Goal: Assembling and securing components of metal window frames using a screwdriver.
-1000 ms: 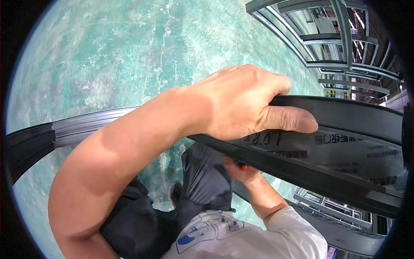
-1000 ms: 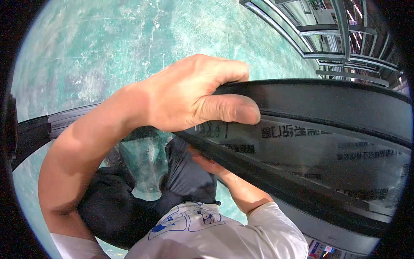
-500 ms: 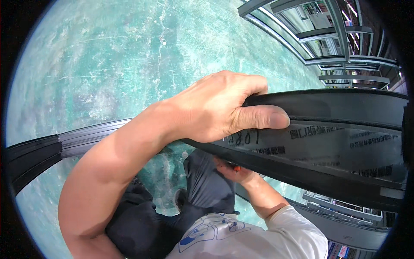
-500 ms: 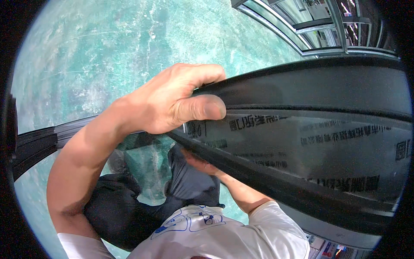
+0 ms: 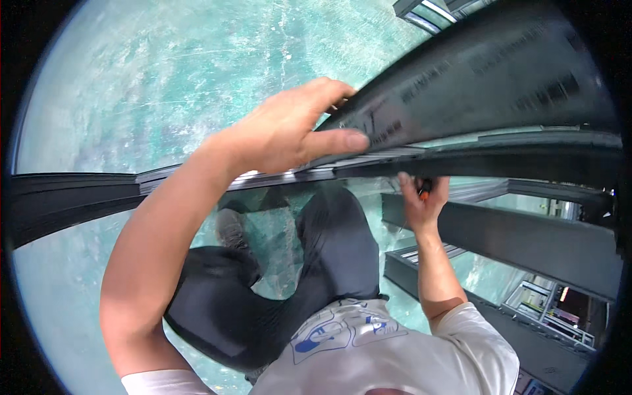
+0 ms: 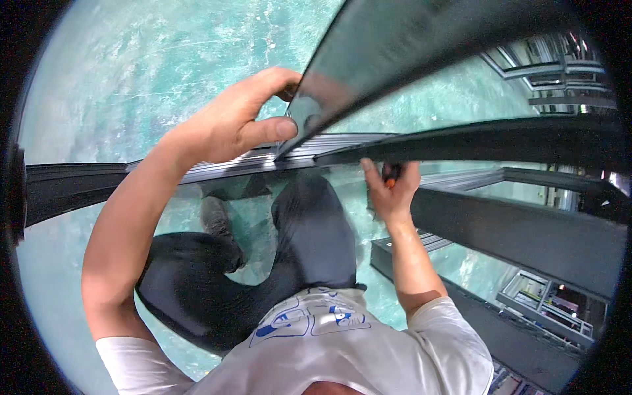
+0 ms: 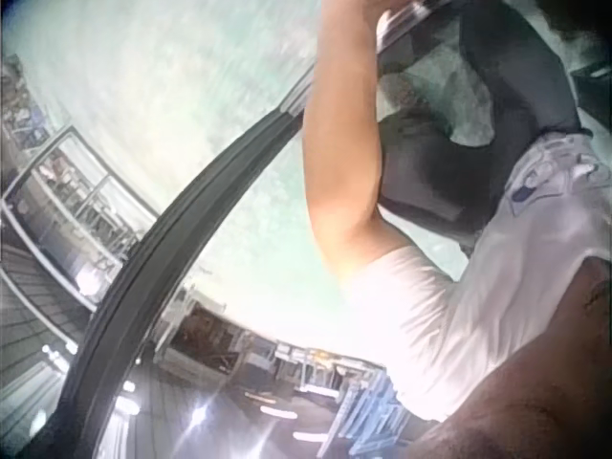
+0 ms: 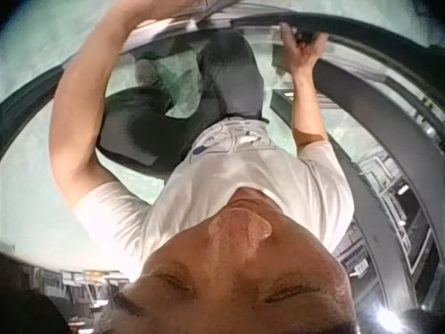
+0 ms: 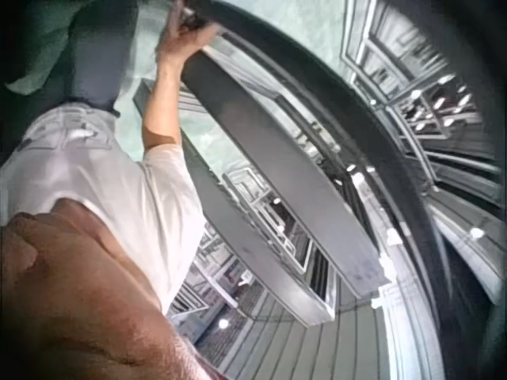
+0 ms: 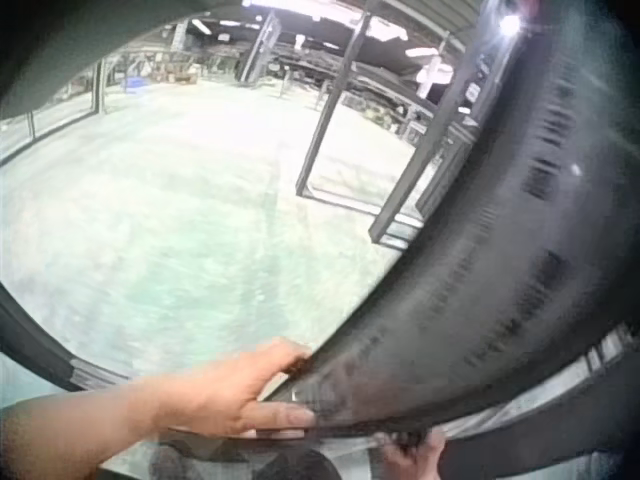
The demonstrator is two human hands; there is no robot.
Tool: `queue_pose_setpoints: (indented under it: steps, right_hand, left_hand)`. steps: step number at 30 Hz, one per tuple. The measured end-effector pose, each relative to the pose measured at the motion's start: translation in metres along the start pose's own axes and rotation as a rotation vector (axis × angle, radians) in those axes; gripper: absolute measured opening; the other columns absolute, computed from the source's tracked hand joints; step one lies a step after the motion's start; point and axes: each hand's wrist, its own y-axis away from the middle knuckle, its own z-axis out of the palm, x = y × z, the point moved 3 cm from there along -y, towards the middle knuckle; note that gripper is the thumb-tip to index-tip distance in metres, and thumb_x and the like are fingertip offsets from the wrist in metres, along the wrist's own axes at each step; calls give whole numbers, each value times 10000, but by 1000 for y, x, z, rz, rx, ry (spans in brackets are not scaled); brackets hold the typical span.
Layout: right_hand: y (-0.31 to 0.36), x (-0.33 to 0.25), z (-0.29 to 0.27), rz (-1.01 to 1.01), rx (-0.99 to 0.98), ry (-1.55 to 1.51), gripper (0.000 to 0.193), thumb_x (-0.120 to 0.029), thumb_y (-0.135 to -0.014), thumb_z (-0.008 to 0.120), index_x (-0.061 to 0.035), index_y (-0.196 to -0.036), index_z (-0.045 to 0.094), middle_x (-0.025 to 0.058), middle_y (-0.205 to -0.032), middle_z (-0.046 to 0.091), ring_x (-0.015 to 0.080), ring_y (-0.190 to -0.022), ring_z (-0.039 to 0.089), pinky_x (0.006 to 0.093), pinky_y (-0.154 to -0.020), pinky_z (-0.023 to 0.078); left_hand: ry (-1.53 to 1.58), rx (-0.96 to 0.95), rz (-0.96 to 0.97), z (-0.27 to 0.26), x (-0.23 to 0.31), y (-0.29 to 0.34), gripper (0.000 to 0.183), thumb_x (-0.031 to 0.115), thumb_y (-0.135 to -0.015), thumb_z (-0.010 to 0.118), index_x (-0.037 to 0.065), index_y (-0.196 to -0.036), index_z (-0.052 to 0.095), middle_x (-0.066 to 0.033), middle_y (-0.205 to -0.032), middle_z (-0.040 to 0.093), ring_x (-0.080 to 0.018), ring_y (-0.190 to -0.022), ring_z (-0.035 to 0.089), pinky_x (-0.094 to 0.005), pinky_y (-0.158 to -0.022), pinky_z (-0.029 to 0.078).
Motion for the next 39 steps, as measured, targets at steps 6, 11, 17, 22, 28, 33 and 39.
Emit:
queue_pose_setpoints:
  steps: [6, 11, 17, 22, 28, 33, 39]
  right_hand:
    - [38, 42, -14, 370, -274, -103, 220, -10, -977, 581, -33, -1187, 520, 67, -916, 541, 120, -726, 543, 273, -619, 477]
    - [53, 11, -17, 494, -549, -147, 138, -109, -1028, 566, 22, -1002, 600, 104, -768, 651, 144, -666, 659, 340, -556, 497]
    - [38, -21, 7, 319, -337, -663, 73, -82, -1063, 548, -14, -1063, 577, 11, -860, 582, 87, -731, 560, 253, -651, 453]
    - [25, -17, 30, 197, -386, -777, 77, -54, -1071, 542, -9, -1109, 592, 61, -1095, 631, 106, -956, 606, 274, -862, 518]
    - [24, -7, 34, 196, -38, -611, 126, -64, -1078, 535, 11, -1151, 605, 60, -988, 652, 104, -875, 599, 272, -823, 513]
    - [18, 6, 27, 210, 31, -592, 114, -82, -1029, 615, 31, -1030, 606, 93, -877, 702, 162, -812, 673, 313, -744, 532]
    - [17, 15, 39, 166, -127, -597, 86, -71, -1061, 562, 7, -1035, 586, 43, -890, 636, 117, -829, 594, 287, -781, 503]
  left_hand:
    - [-206, -110, -238, 24, 12, 21, 875, 489, -792, 872, 31, -1427, 482, -239, -1321, 611, -423, -1242, 594, -469, -1036, 499]
    - [-155, 125, -362, 76, -7, 38, 680, 222, -761, 908, 56, -1301, 530, -200, -1175, 609, -399, -1102, 636, -466, -898, 551]
    - [-143, 403, -293, 99, -7, 37, 449, 54, -750, 881, 37, -1119, 626, -146, -1054, 638, -332, -938, 689, -407, -807, 549]
    - [-212, 386, -309, 103, -1, 32, 387, 76, -770, 865, 44, -1091, 653, -147, -1048, 654, -344, -967, 682, -423, -811, 534]
    - [-301, 442, -286, 109, -7, 36, 369, 115, -782, 871, 46, -1078, 661, -156, -1053, 659, -392, -954, 664, -445, -828, 523]
    - [-425, 415, -247, 107, -12, 37, 300, 129, -828, 850, 31, -1069, 702, -162, -993, 720, -348, -895, 696, -406, -753, 544]
    - [-515, 406, -271, 109, -13, 37, 288, 144, -842, 855, 15, -1050, 702, -153, -955, 748, -335, -833, 713, -403, -744, 541]
